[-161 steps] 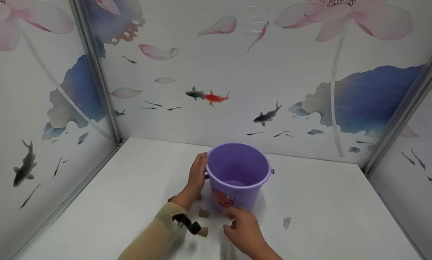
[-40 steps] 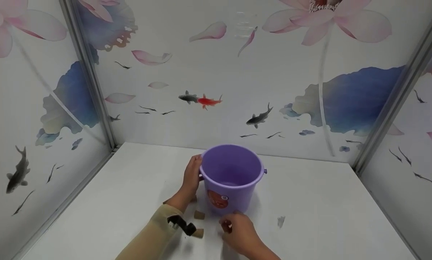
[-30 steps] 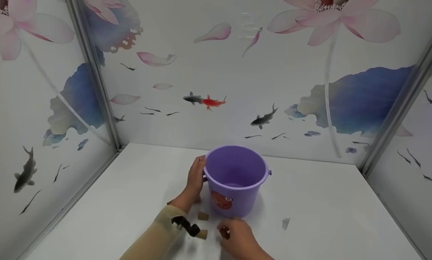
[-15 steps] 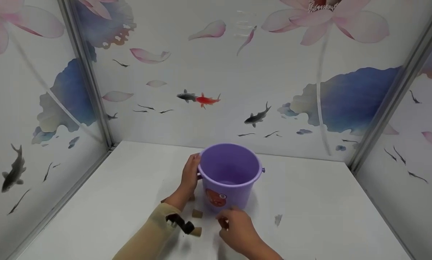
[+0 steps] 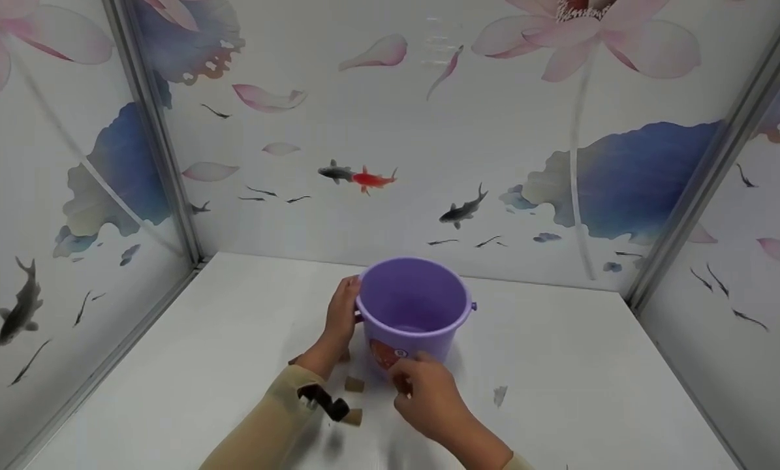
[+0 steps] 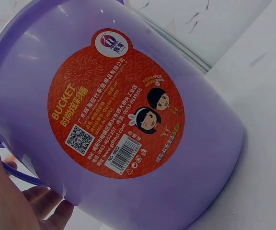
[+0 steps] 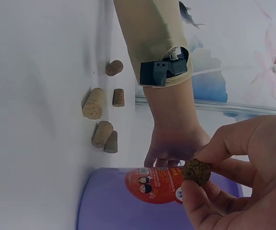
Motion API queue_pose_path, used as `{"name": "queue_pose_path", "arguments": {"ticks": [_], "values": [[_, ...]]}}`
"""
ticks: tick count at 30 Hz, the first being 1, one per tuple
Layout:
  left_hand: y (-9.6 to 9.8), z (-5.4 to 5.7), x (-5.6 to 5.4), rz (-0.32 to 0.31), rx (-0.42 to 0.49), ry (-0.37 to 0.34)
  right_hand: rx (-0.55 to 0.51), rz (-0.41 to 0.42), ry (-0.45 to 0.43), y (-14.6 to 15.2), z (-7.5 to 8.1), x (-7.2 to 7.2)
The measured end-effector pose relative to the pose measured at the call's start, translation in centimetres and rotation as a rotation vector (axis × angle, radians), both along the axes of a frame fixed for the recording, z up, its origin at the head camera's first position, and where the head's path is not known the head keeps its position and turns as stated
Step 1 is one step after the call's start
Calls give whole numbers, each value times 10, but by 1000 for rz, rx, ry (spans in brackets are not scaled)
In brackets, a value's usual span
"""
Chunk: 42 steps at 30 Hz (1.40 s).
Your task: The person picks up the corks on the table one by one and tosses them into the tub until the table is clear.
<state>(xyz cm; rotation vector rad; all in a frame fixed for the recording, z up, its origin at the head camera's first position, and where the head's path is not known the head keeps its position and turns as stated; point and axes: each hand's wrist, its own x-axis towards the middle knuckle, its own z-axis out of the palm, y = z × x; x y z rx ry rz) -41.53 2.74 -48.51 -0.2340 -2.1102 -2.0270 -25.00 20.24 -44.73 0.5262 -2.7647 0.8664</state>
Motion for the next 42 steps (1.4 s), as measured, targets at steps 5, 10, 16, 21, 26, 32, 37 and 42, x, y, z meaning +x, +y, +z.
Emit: {"name": "queue_pose_path", "arguments": {"ticks": [5, 10, 16, 21, 26, 32, 37, 42], "values": [[0, 3, -2, -3, -2, 6, -12, 19, 24, -8, 9, -4], [1, 4, -3, -16, 0, -3, -34, 13, 36, -13, 21, -5], [-2, 4, -3, -11, 10, -2, -38, 10, 48, -19, 32, -6], [-3, 4, -3, -12, 12, 1, -51, -10, 28, -20, 40, -9], [-3, 4, -3, -5, -1, 20, -83, -52, 59, -19, 43, -12], [-1, 4, -3, -7, 1, 24, -159, -100, 86, -17, 44, -14], [-1, 1, -2, -17, 8, 7, -197, -126, 94, -14, 45, -17], [-1, 1, 0, -19, 13, -5, -208, -160, 92, -13, 47, -21]]}}
